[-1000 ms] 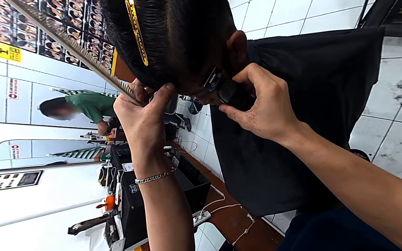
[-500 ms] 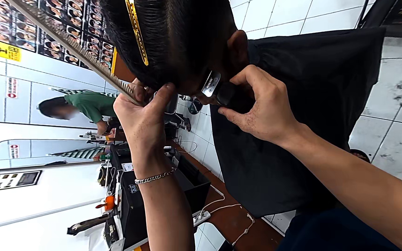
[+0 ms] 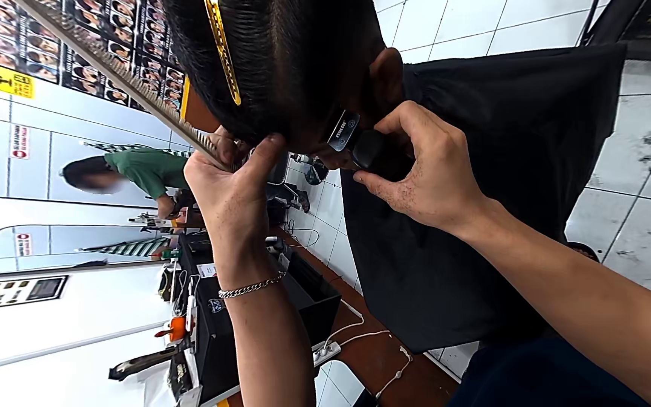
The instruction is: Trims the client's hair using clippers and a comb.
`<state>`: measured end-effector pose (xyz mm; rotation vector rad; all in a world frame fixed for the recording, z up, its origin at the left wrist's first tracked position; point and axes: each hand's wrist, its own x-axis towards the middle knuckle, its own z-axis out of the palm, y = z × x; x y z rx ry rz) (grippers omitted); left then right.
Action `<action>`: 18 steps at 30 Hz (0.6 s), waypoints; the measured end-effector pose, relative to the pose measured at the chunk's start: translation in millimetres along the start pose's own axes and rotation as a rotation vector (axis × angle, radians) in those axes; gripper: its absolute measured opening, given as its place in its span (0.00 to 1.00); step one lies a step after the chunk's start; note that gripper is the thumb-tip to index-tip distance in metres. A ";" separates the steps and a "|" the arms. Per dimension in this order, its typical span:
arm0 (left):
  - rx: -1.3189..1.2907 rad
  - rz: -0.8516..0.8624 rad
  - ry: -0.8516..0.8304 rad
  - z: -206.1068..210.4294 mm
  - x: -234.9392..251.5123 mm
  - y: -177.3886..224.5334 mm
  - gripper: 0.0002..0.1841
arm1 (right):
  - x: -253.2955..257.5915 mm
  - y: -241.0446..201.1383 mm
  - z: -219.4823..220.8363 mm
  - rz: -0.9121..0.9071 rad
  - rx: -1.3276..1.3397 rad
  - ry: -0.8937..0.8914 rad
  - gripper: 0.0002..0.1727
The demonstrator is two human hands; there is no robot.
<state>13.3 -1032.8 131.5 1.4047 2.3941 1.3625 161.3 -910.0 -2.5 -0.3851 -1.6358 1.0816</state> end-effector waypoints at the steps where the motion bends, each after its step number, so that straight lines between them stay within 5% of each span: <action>1: 0.026 -0.008 -0.002 2.5 2.3 1.6 0.10 | -0.4 -0.7 0.1 -0.001 0.005 0.004 0.23; 18: 0.041 -0.010 -0.014 4.4 4.5 2.4 0.09 | -0.5 -2.4 1.5 -0.008 0.007 -0.004 0.22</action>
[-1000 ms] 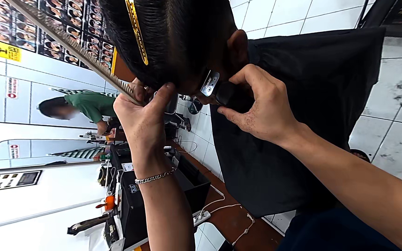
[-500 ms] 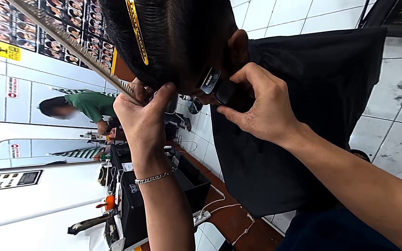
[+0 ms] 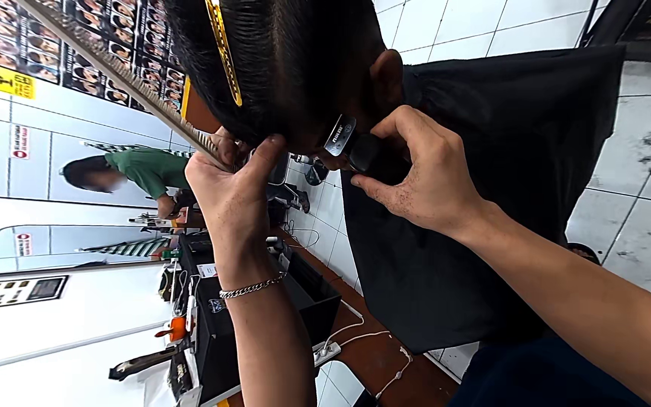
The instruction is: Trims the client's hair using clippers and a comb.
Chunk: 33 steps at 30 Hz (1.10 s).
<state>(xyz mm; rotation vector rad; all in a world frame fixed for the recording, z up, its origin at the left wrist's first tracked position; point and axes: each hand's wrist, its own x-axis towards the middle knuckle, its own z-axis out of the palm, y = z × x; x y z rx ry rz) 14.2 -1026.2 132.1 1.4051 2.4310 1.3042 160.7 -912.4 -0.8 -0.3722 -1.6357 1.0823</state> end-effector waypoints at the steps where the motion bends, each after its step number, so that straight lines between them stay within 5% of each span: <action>1: -0.004 0.002 -0.006 -0.6 -0.2 -0.2 0.09 | -0.4 0.3 0.2 -0.005 -0.001 0.008 0.22; 33: -0.005 -0.014 -0.008 0.1 -2.4 2.7 0.10 | -2.1 -0.5 1.5 -0.027 -0.044 -0.022 0.23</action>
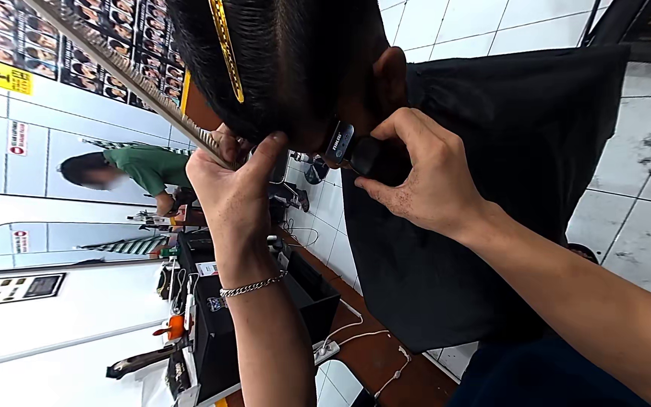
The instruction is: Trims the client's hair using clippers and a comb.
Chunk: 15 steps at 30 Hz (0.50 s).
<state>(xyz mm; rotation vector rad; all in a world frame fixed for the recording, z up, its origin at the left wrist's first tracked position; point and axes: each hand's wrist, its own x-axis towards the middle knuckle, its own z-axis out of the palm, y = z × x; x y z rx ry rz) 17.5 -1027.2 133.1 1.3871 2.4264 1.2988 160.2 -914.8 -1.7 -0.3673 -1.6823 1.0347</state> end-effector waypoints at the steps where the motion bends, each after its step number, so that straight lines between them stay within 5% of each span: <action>1: -0.001 0.001 0.003 -0.1 -0.3 0.1 0.10 | -0.3 0.3 0.0 0.000 0.000 0.001 0.23; 15: -0.060 0.031 -0.005 -5.0 -3.9 -4.9 0.11 | 1.7 0.3 -1.4 0.012 -0.019 -0.016 0.23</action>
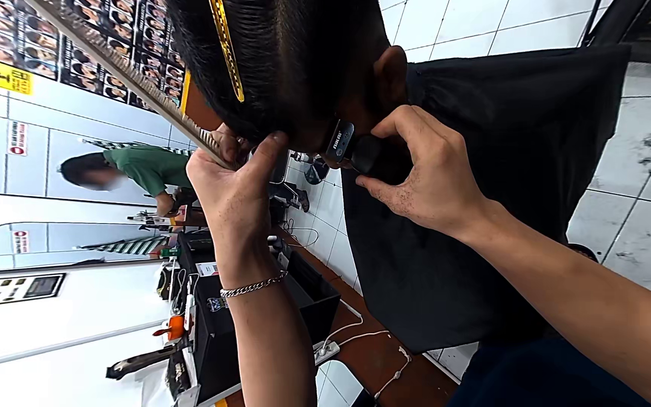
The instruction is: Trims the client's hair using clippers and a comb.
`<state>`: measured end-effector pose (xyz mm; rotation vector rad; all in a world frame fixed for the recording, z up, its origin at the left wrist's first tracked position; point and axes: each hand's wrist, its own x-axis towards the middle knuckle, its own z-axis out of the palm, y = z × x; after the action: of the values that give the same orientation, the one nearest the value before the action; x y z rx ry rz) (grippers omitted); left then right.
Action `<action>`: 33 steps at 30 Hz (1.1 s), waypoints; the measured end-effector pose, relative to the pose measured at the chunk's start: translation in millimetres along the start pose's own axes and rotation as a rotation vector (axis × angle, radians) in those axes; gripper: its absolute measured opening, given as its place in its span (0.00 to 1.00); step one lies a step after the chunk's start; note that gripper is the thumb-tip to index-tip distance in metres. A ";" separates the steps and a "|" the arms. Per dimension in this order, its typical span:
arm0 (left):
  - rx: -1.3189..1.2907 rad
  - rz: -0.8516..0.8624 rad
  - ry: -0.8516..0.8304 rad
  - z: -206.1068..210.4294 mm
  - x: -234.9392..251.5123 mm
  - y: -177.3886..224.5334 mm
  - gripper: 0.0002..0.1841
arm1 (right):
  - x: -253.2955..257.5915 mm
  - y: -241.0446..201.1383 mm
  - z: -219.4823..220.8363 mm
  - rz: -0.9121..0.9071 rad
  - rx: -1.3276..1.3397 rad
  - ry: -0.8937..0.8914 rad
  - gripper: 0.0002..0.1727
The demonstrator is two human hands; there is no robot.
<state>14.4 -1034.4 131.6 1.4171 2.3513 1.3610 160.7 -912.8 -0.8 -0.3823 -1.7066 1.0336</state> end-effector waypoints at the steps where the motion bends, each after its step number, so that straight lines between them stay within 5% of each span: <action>1: 0.012 -0.003 -0.001 0.5 1.0 0.3 0.11 | -0.3 -0.3 -0.5 -0.001 0.000 0.001 0.23; 33: 0.066 -0.018 0.016 3.4 8.3 -0.4 0.10 | 1.7 -0.8 -0.9 -0.030 -0.013 0.002 0.22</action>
<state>11.0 -1026.1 132.1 1.4032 2.4346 1.3070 161.1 -911.7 1.0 -0.3656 -1.7128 1.0004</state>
